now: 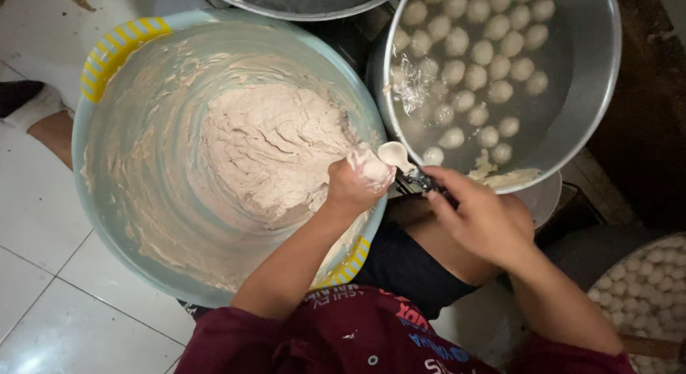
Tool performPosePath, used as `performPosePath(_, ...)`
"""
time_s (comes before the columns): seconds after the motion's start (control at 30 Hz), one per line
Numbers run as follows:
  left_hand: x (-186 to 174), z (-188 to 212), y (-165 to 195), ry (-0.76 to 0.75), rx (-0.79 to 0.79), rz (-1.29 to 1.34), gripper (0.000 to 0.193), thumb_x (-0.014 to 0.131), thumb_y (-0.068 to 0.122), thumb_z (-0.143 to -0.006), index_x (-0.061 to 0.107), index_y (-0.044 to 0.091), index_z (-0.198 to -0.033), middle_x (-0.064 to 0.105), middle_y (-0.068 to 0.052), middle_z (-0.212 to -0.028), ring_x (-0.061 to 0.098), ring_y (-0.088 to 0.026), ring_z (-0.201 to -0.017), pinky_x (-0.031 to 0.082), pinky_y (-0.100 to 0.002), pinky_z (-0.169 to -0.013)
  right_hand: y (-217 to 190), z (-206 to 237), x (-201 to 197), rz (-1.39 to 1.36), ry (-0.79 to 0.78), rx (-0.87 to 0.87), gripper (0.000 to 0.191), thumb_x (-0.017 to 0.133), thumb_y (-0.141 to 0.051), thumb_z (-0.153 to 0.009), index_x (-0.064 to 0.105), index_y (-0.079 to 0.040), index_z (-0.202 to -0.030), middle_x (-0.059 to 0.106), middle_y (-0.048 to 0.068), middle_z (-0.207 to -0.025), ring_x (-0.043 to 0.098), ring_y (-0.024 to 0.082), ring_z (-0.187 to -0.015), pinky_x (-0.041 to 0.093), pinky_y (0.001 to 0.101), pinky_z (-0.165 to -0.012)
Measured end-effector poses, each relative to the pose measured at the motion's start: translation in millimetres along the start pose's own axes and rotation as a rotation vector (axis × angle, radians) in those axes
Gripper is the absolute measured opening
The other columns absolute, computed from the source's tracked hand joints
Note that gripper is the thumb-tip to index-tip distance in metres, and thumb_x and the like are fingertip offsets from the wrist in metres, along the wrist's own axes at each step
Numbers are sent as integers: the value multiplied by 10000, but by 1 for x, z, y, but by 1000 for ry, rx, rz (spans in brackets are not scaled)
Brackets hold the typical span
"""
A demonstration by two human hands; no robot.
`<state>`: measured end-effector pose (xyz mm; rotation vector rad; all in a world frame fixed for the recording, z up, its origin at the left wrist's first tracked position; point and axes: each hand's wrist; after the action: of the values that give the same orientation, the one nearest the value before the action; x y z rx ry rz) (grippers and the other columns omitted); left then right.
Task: The person sits on the floor and uses a scoop to portion dough from a large basin, shaping balls by hand and dropping each ball into a water-filled basin. The water basins gradually fill with finished balls as the scooping and dropping cycle repeats.
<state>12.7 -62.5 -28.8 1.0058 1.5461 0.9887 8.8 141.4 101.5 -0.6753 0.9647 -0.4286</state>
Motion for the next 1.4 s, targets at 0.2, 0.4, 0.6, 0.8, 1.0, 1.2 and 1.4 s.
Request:
performPosePath(0.2,6,4,-9,-94,-142,-134,174,814,153,-699,707,57,-796,696,-184,-759,703,-381,-747,568,-445,-681,5,-1,11,-434,-183,67,411,578,-75,-998,570,-17,-1405,710,51,-1002,616,131,-811,514,279,-696)
performPosePath(0.4,-2,6,-29,-91,-224,-486,239,789,288,-771,751,55,-805,709,-202,-742,647,-441,-718,512,-536,-700,22,-5,-20,-265,-51,196,467,599,-139,-970,582,-78,-1433,742,74,-1008,646,159,-741,542,311,-662)
performPosePath(0.6,-1,19,-31,17,-39,-267,169,743,209,-861,691,64,-791,701,-158,-768,647,-409,-732,538,-494,-738,29,-22,-36,191,173,-88,445,681,-159,-975,627,-62,-1406,713,192,-1178,682,223,-975,544,356,-817)
performPosePath(0.8,-3,14,-12,42,-86,-40,196,795,149,-832,636,62,-757,665,-127,-689,674,-352,-627,540,-425,-598,12,-6,-25,-237,-14,309,516,613,-124,-984,569,-149,-1497,752,182,-1035,665,299,-782,548,368,-699)
performPosePath(1.0,0,10,0,-22,-113,-10,254,848,182,-697,676,44,-823,690,-147,-737,711,-349,-685,576,-413,-632,-6,7,10,8,6,-270,501,603,-108,-1006,524,-95,-1500,703,92,-1161,665,143,-991,537,296,-828)
performPosePath(1.2,1,15,-22,-165,-219,-195,218,816,221,-639,734,54,-751,705,-191,-755,692,-390,-748,559,-476,-716,8,-4,8,-584,-321,258,511,557,-102,-996,536,-137,-1506,725,21,-972,530,85,-651,469,259,-562)
performPosePath(1.4,2,30,-51,-19,-320,-588,438,833,411,-738,715,-10,-770,676,-246,-774,647,-432,-756,535,-508,-725,25,-9,-24,-191,-41,148,535,598,-143,-978,532,-144,-1508,719,60,-982,625,131,-718,530,290,-648)
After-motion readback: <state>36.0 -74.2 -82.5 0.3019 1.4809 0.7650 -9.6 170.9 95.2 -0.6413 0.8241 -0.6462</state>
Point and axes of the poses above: each hand's wrist, its own z-axis away from the middle knuckle, its own x-axis out of the palm, y = z × x
